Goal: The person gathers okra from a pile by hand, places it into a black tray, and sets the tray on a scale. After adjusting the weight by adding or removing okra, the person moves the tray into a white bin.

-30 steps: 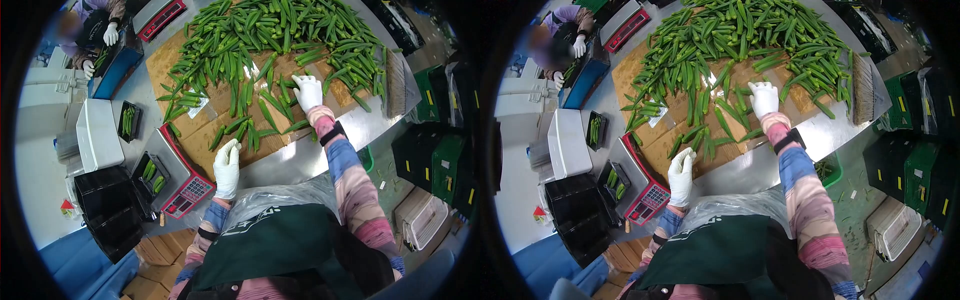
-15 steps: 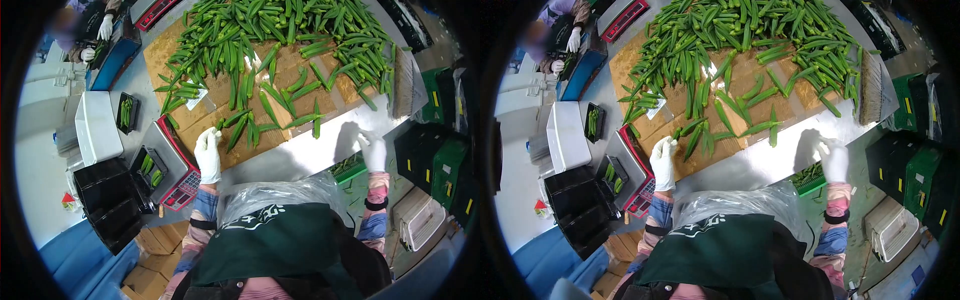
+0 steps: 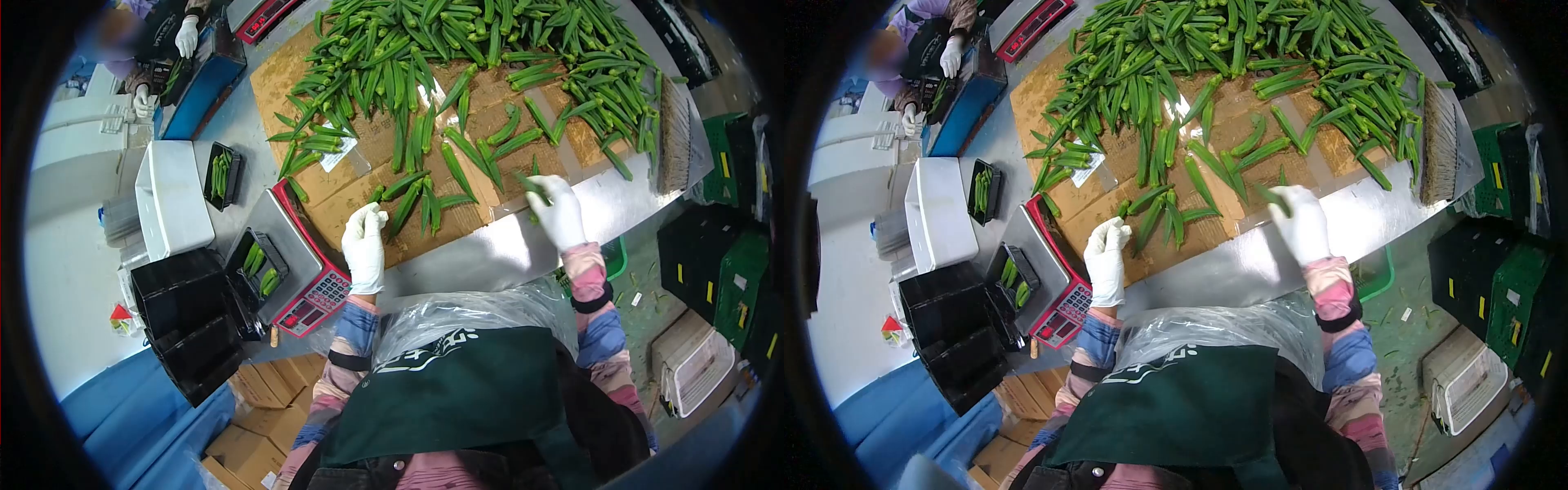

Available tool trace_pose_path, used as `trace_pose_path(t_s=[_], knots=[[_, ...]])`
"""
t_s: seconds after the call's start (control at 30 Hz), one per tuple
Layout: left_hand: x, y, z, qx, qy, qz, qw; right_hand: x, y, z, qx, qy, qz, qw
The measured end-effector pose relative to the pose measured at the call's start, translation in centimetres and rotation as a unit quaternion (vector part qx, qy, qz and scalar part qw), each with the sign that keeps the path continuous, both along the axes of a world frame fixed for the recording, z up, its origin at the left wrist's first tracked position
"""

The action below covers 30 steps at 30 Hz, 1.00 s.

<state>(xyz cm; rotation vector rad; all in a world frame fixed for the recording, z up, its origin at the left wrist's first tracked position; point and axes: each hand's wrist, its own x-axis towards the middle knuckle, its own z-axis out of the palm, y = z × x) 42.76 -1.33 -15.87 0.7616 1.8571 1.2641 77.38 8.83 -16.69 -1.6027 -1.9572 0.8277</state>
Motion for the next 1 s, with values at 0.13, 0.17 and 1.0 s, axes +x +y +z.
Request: trace_pose_path(t_s=[0.13,0.17,1.0], knots=[[3.2,1.9,0.1,-0.068,0.228,-0.105,0.966,2.1,0.0,-1.9,-0.070,-0.025,-0.137,0.988],[3.6,1.8,-1.8,-0.067,0.341,-0.140,0.927,1.8,-0.1,-2.8,-0.056,-0.055,-0.135,0.988],[0.2,5.4,-0.8,-0.110,0.253,-0.192,0.942,-12.9,8.3,-3.3,0.062,-0.196,0.061,0.977]])
